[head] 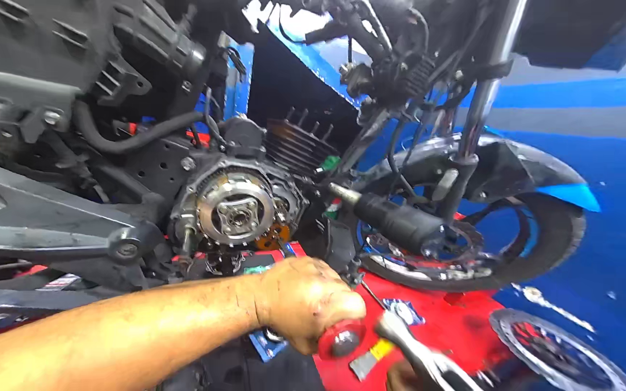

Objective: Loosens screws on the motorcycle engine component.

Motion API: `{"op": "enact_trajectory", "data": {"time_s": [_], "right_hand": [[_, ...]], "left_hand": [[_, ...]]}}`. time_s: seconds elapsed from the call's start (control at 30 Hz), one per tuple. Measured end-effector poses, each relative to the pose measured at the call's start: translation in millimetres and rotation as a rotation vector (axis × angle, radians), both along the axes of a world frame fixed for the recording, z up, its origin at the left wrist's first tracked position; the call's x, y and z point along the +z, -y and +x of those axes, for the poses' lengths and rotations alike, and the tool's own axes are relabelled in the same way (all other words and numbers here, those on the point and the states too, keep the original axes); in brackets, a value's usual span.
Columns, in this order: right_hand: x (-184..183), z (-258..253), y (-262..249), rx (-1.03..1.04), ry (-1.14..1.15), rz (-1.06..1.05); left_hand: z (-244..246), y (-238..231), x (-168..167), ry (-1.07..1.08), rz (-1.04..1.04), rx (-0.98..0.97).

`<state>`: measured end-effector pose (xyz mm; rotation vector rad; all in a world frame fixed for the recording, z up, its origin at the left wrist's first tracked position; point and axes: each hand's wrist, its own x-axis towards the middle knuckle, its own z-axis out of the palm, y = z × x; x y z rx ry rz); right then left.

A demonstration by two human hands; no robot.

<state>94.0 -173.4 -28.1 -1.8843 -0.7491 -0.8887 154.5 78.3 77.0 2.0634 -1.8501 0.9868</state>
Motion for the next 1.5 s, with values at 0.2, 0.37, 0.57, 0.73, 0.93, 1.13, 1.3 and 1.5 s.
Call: {"op": "enact_trajectory", "data": {"time_s": [0.2,0.37,0.57,0.73,0.93,1.13,1.3,1.5], "right_hand": [[-71.6,105.2,64.0,-0.292,-0.454,-1.034],[-113.2,141.6,40.5,-0.127,-0.638,-1.317],[-36.3,57.5,0.2,0.447,-0.396,-0.044],[42.2,-21.3,-45.7,0.62,-0.92,0.332],[68.4,-28.6,-70.3,0.493,-1.039,0.554],[79.9,-11.1,-74.5,0.121,-0.743,0.199],[97.2,-22.6,-82.3,-0.319,-0.186,-0.704],[107.0,-8.5,-72.3,-0.327,0.735,-1.343]], "left_hand": [[0.9,5.1,-3.2,0.005,0.032,-0.014],[0.8,7.9,-2.9,-0.051,0.087,-0.016],[-1.5,14.9,5.8,-0.164,0.291,0.158],[-26.3,23.7,13.5,-0.199,0.389,0.442],[-109.4,19.7,8.8,-0.284,-0.015,1.08],[-175.2,49.2,-89.4,-1.209,-1.331,0.283],[-51.2,64.1,-140.9,-1.798,-1.604,-0.34],[-2.4,68.2,-96.6,-1.578,-1.474,-1.367]]}}
